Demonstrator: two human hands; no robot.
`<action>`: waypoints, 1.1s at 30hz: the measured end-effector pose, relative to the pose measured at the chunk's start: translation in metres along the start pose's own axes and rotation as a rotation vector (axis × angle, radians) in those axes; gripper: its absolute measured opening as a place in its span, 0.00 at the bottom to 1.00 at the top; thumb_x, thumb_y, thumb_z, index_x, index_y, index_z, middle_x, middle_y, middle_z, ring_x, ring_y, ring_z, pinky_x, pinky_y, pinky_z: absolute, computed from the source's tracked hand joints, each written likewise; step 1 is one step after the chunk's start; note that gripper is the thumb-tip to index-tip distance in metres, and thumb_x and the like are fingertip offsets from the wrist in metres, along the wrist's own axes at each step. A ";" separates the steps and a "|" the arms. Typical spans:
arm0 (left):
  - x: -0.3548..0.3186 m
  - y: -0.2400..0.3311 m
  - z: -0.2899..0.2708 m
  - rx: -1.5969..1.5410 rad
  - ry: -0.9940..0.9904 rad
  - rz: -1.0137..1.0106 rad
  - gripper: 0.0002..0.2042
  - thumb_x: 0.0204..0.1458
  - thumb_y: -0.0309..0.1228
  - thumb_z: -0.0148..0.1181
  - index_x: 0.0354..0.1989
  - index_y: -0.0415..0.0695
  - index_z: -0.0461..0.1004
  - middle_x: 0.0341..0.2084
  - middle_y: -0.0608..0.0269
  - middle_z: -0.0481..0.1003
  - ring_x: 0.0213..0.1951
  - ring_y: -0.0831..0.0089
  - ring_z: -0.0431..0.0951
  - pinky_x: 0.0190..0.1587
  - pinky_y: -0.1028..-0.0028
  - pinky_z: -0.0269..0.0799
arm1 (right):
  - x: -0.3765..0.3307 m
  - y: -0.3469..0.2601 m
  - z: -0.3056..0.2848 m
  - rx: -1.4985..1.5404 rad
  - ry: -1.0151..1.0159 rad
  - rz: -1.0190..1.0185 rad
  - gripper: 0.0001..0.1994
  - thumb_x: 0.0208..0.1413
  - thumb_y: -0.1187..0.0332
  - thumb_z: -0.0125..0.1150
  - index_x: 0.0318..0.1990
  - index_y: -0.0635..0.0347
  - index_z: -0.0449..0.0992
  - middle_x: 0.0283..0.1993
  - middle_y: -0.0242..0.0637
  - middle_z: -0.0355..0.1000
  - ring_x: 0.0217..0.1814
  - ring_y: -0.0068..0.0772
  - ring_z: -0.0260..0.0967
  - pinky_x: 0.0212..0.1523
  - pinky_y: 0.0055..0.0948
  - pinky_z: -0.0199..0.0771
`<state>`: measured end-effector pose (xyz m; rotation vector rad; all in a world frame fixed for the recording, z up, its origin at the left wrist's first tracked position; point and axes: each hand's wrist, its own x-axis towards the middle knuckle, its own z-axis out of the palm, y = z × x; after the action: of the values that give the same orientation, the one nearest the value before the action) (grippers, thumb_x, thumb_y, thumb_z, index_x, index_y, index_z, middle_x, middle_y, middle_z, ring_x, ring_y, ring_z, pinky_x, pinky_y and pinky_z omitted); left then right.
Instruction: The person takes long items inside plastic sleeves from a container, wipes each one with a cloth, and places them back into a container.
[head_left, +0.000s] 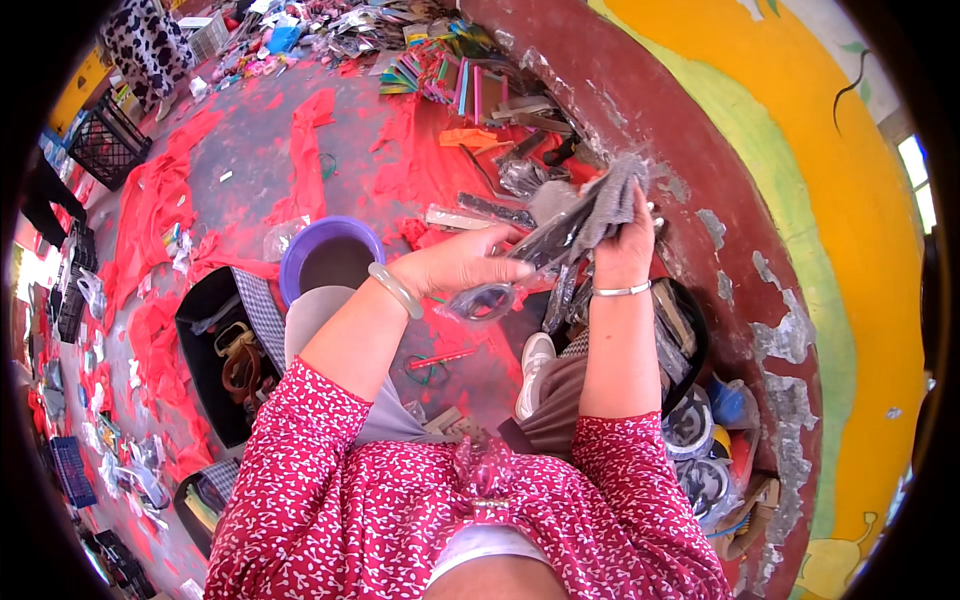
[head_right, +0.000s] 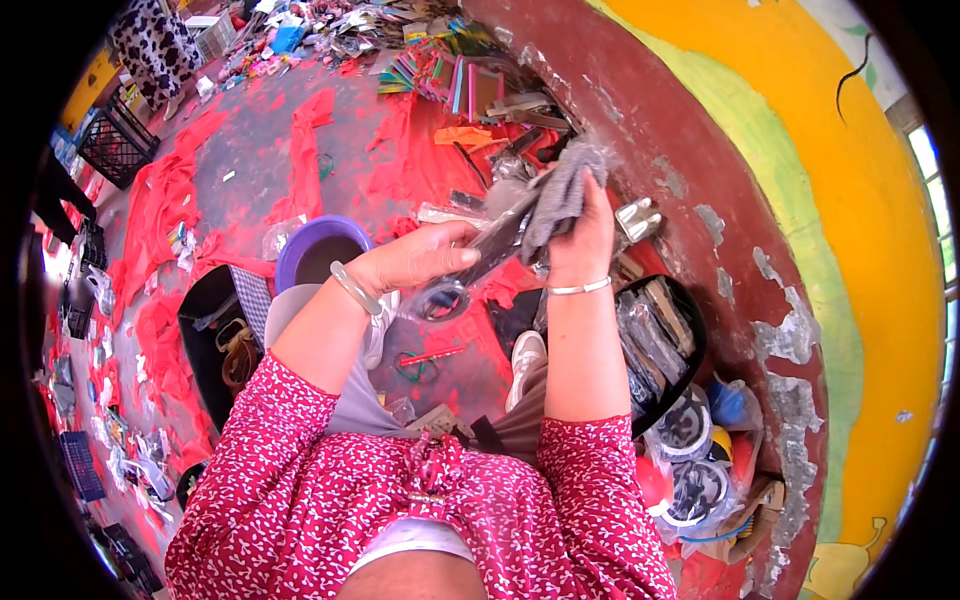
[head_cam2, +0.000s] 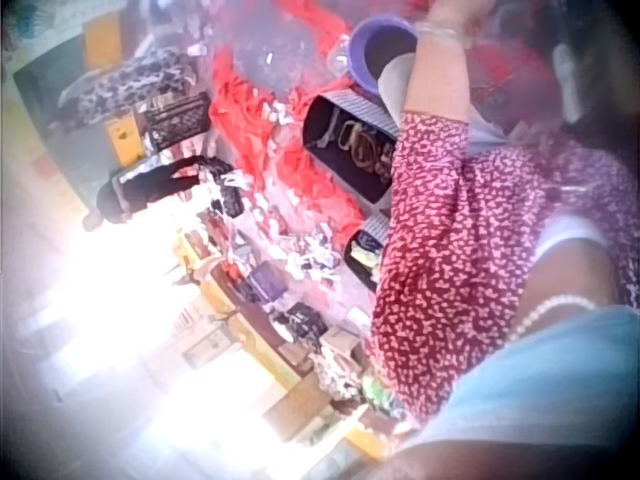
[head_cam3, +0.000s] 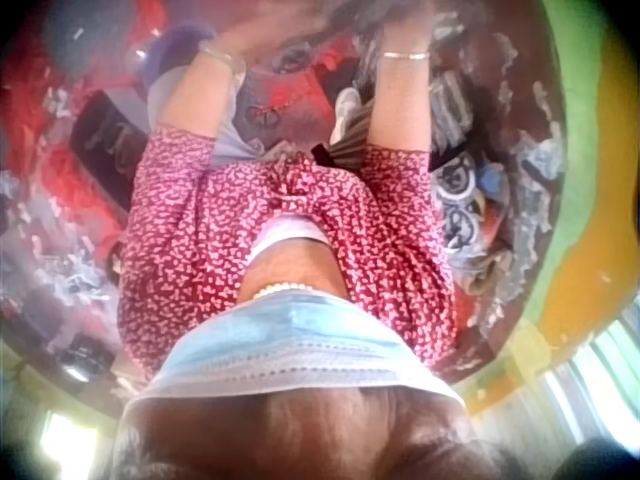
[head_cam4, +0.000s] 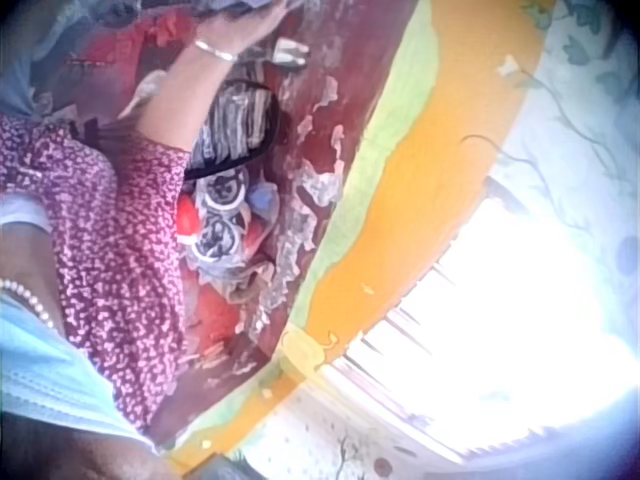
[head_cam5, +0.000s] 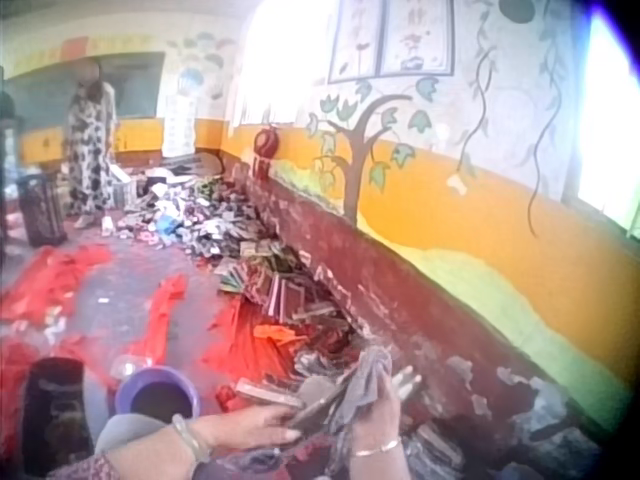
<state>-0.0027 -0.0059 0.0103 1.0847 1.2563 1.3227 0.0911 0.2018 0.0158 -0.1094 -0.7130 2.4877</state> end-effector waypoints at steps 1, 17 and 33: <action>0.001 -0.003 0.005 -0.042 -0.004 0.011 0.25 0.54 0.38 0.54 0.55 0.37 0.58 0.37 0.64 0.69 0.38 0.79 0.70 0.40 0.76 0.68 | 0.003 -0.004 -0.002 0.034 -0.039 -0.045 0.16 0.56 0.62 0.49 0.44 0.68 0.69 0.38 0.47 0.71 0.40 0.46 0.69 0.45 0.46 0.70; 0.010 -0.029 0.023 0.095 0.163 0.038 0.12 0.55 0.28 0.49 0.47 0.40 0.65 0.30 0.68 0.70 0.28 0.85 0.68 0.28 0.81 0.67 | 0.007 0.000 -0.010 -0.141 0.077 -0.140 0.10 0.52 0.66 0.57 0.36 0.63 0.73 0.31 0.39 0.73 0.33 0.35 0.72 0.36 0.35 0.75; 0.014 -0.029 0.013 0.023 0.256 0.102 0.12 0.54 0.30 0.50 0.45 0.38 0.67 0.34 0.67 0.70 0.38 0.81 0.67 0.44 0.77 0.65 | -0.004 0.020 0.014 0.057 -0.015 -0.027 0.22 0.58 0.55 0.45 0.54 0.59 0.64 0.54 0.43 0.64 0.56 0.43 0.61 0.56 0.50 0.60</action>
<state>0.0101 0.0090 -0.0183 1.0300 1.4210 1.5667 0.0816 0.1784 0.0175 -0.0602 -0.6449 2.4835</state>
